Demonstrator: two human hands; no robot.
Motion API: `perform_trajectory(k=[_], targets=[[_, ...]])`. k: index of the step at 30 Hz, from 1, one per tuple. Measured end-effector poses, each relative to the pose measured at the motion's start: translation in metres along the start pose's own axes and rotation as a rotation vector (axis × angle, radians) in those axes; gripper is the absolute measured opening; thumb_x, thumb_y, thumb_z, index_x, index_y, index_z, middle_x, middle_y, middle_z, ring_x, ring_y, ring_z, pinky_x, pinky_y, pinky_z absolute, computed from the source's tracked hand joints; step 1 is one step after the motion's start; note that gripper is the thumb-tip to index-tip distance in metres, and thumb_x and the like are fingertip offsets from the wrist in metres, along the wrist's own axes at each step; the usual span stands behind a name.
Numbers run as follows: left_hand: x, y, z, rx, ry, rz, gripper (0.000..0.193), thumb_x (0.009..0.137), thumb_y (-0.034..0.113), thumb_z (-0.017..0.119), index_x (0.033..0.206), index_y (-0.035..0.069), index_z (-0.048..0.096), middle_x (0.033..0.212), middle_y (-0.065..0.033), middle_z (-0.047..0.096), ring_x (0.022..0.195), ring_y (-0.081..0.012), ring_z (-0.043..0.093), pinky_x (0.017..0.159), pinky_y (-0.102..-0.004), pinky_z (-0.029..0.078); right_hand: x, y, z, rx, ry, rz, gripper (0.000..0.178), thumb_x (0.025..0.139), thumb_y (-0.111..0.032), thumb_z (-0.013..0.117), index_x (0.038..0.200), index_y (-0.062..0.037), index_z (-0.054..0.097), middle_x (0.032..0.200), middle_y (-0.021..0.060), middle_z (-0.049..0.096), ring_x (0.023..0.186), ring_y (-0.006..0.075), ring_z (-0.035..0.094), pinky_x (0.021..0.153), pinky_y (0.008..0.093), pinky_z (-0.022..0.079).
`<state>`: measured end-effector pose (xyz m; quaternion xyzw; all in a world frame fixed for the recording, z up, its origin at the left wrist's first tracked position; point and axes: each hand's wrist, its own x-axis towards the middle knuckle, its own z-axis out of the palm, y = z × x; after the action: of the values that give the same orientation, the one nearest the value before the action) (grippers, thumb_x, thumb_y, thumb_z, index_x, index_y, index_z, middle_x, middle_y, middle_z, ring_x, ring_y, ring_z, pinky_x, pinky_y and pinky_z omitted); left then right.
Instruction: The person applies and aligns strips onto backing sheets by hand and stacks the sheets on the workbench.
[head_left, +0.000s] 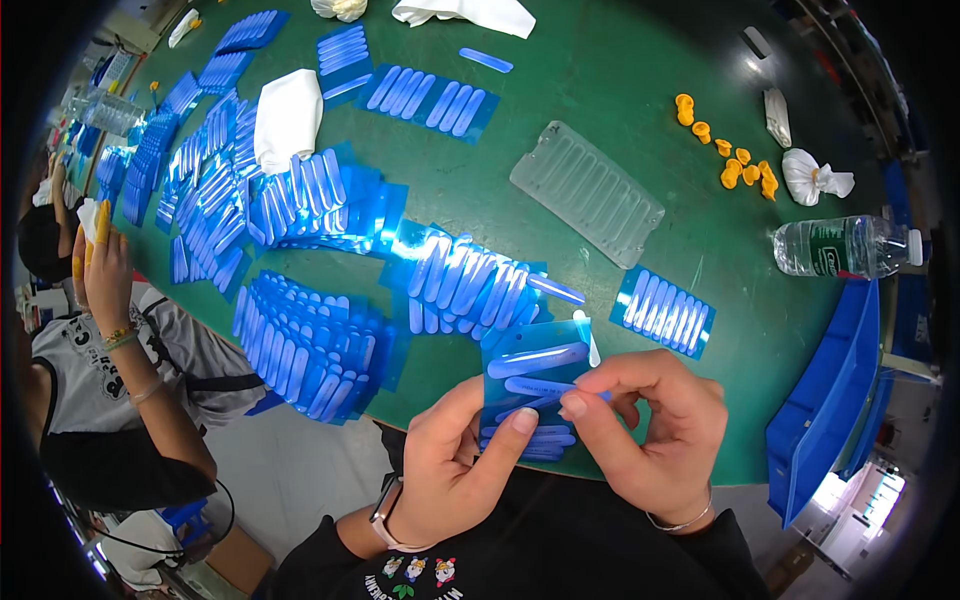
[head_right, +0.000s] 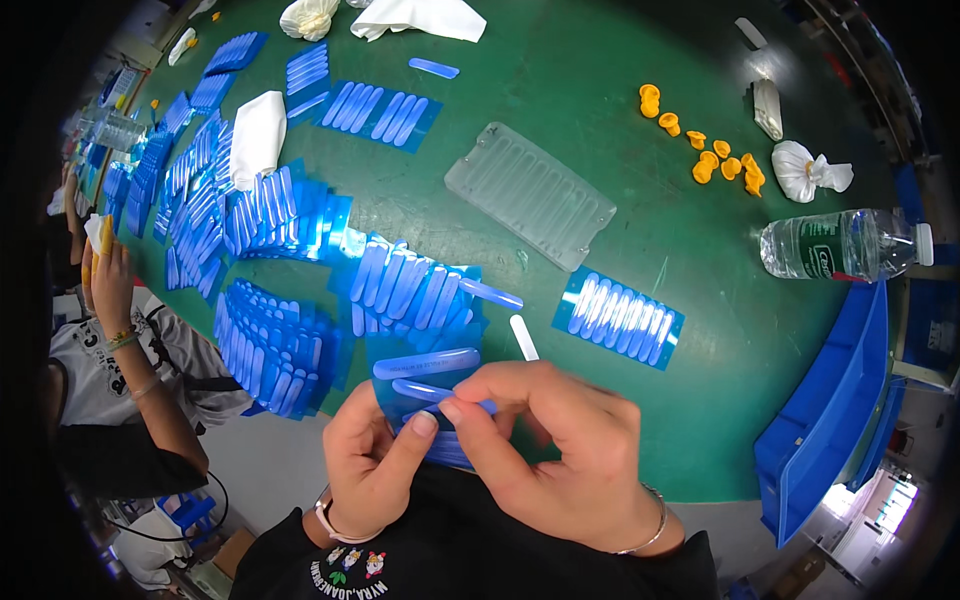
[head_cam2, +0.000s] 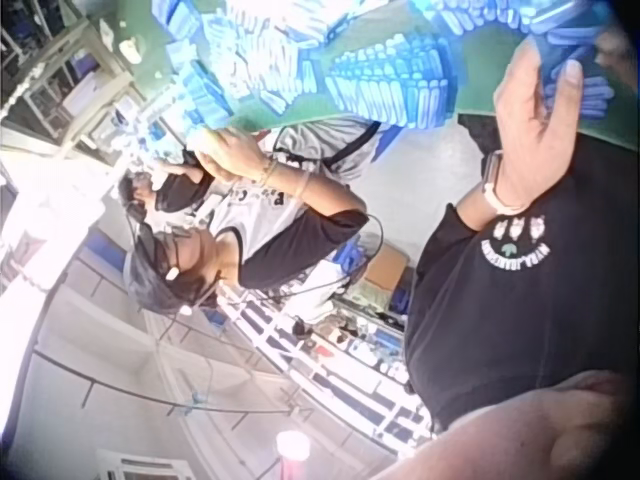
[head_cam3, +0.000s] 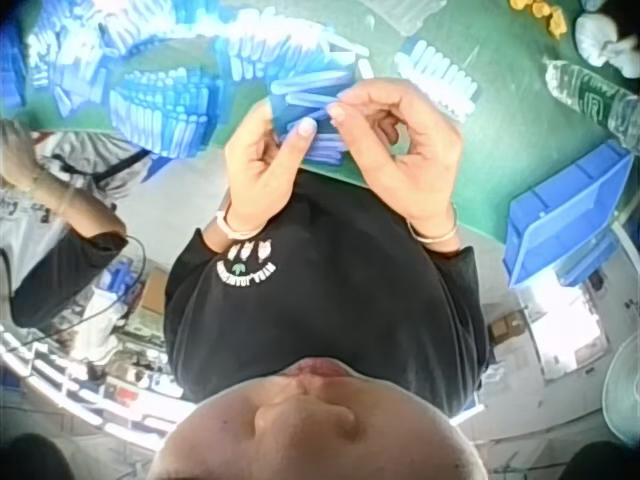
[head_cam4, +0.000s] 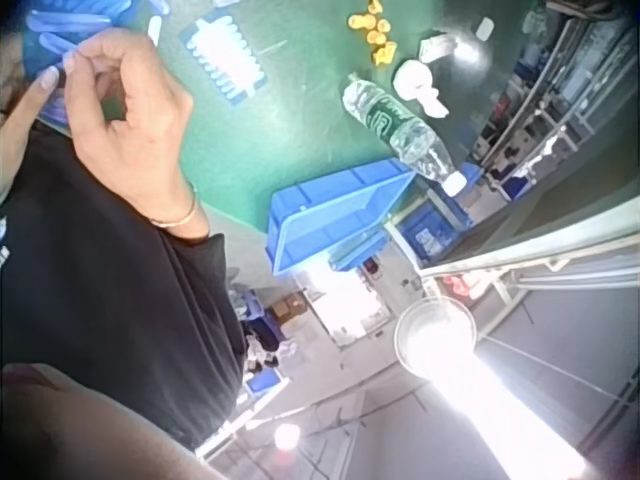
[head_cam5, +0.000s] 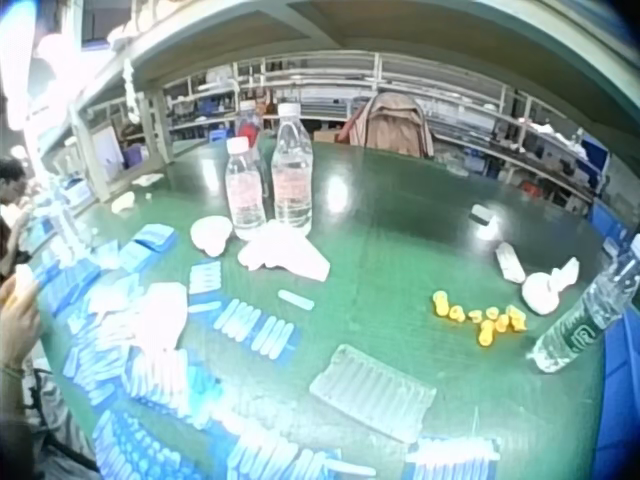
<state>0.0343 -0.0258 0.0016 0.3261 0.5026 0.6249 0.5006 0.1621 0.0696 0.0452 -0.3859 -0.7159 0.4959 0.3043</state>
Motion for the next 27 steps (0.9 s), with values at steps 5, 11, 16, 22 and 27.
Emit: perform_trajectory(k=[5,11,16,22,27], targets=[[0.002,0.006,0.002,-0.069,0.023,-0.094,0.026,0.089,0.000,0.055,0.114,-0.005,0.053,0.106,-0.0105,0.062,0.096,-0.0117,0.057,0.083,-0.0258,0.044,0.008,0.000,0.001,-0.067,-0.009,-0.073,0.013,0.070,0.004,0.072,0.081,0.0006,0.064,0.075,0.0066,0.066,0.054,0.0105,0.056,0.047,0.0210,0.044],[0.005,0.002,0.001,0.002,0.070,-0.020,0.027,0.092,0.008,0.054,0.116,-0.005,0.054,0.094,-0.0044,0.062,0.078,-0.0033,0.054,0.066,-0.0171,0.043,0.011,0.003,0.004,-0.141,-0.038,-0.045,0.015,0.069,0.003,0.072,0.080,-0.0013,0.065,0.077,0.0050,0.067,0.060,0.0130,0.056,0.049,0.0226,0.046],[0.012,-0.010,-0.002,-0.027,0.106,-0.017,0.022,0.093,0.009,0.053,0.110,-0.004,0.058,0.083,0.0014,0.059,0.064,0.0011,0.042,0.053,-0.0150,0.032,0.013,0.010,0.008,-0.100,-0.025,-0.016,0.014,0.070,0.001,0.073,0.080,-0.0020,0.064,0.074,0.0036,0.065,0.057,0.0124,0.054,0.048,0.0232,0.045],[0.016,-0.014,-0.001,0.001,0.145,-0.029,0.019,0.092,0.010,0.055,0.103,-0.003,0.062,0.077,0.0024,0.056,0.060,0.0007,0.039,0.050,-0.0158,0.028,0.013,0.015,0.009,-0.116,0.018,-0.014,0.015,0.069,0.001,0.073,0.080,-0.0026,0.064,0.071,0.0034,0.063,0.057,0.0124,0.054,0.047,0.0231,0.044],[0.023,-0.014,-0.002,0.137,0.165,0.002,0.017,0.091,0.010,0.057,0.098,-0.003,0.064,0.076,-0.0017,0.058,0.061,-0.0024,0.043,0.052,-0.0174,0.032,0.017,0.016,0.009,-0.144,-0.006,-0.016,0.015,0.070,0.000,0.074,0.080,-0.0016,0.063,0.069,0.0038,0.062,0.053,0.0101,0.052,0.048,0.0219,0.042]])
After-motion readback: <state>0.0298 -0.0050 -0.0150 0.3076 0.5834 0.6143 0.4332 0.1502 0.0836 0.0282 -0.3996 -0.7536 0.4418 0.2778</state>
